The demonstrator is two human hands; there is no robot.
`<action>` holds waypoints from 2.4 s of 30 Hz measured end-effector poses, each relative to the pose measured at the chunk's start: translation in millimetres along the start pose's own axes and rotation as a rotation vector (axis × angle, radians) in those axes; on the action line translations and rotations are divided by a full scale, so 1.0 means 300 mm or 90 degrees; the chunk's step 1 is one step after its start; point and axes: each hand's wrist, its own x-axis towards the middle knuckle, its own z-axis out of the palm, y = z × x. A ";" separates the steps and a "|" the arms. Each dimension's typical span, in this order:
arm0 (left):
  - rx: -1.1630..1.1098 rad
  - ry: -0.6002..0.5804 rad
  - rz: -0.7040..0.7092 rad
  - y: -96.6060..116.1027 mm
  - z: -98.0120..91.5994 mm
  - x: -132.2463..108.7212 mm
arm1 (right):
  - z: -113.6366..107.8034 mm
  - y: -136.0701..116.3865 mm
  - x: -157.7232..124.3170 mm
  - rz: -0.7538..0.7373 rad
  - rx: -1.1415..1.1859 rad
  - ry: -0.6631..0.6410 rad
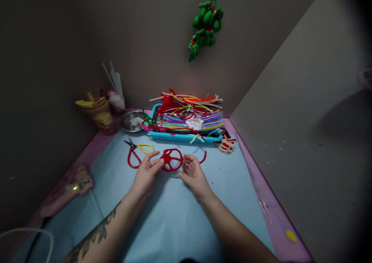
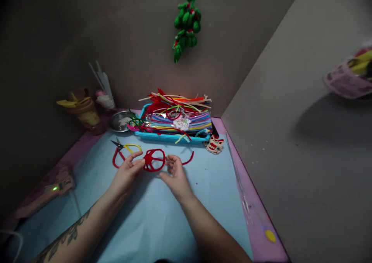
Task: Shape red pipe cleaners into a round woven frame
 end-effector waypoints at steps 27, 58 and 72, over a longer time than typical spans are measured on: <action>0.508 0.057 0.276 0.054 -0.090 0.049 | -0.096 -0.040 0.033 -0.237 -0.528 -0.180; 0.424 -0.081 0.197 0.001 -0.042 0.027 | -0.095 -0.016 0.013 -0.309 -0.537 -0.071; 0.001 0.041 0.012 -0.007 0.007 0.003 | -0.080 -0.024 -0.001 -0.368 -0.536 -0.028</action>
